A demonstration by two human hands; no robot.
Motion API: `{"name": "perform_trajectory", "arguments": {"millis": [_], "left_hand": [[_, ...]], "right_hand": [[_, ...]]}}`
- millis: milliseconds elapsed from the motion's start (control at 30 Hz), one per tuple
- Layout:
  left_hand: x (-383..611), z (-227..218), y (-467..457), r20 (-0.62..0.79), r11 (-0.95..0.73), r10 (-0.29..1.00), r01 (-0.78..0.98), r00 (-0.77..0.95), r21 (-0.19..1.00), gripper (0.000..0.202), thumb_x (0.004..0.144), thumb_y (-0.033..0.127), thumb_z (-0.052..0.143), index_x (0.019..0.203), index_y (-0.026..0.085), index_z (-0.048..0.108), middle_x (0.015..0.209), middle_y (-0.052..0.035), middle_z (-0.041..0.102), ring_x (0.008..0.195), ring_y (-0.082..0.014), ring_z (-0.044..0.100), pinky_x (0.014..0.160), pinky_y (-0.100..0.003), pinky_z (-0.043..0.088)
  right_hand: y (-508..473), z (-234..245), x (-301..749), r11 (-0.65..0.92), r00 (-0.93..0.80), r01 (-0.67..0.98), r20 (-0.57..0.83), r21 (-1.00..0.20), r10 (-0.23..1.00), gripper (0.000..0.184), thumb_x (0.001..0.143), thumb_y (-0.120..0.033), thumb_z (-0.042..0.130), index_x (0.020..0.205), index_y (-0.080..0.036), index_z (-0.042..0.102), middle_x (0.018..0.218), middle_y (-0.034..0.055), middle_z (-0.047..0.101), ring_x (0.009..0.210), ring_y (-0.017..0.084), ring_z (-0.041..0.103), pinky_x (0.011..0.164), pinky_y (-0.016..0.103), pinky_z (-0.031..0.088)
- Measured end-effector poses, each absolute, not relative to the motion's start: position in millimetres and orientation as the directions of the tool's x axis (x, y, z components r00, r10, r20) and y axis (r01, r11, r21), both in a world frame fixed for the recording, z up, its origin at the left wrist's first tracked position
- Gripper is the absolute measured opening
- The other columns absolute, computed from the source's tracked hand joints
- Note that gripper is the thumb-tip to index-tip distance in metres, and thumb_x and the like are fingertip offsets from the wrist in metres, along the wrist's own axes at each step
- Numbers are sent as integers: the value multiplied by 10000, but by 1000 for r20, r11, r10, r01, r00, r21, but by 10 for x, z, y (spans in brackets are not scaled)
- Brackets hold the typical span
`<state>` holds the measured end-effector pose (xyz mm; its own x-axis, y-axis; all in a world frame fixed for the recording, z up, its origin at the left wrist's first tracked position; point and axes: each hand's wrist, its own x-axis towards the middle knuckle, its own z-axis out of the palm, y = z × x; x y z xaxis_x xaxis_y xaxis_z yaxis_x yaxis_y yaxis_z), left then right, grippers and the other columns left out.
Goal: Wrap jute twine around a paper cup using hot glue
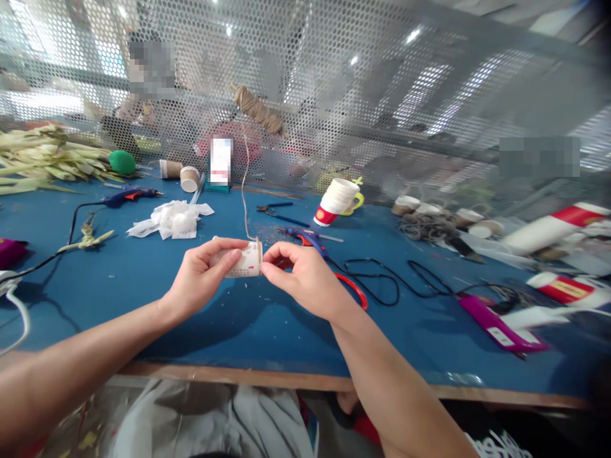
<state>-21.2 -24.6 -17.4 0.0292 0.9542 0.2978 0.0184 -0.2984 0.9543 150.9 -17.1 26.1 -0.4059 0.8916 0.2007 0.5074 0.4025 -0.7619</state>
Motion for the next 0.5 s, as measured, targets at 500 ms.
{"name": "perform_trajectory", "arguments": {"millis": [500], "left_hand": [[-241,-196,-261,524,-523,850,208,53,827,213,807,268,541,947,156,655,888,-47,702,780,-138,638,700,-212,505]], "right_hand": [[-155,332,1560,357,-428,473,144,-805,892,71,711,-235,580,704,-165,569,675,5,608,627,120,551,610,254,446]]}}
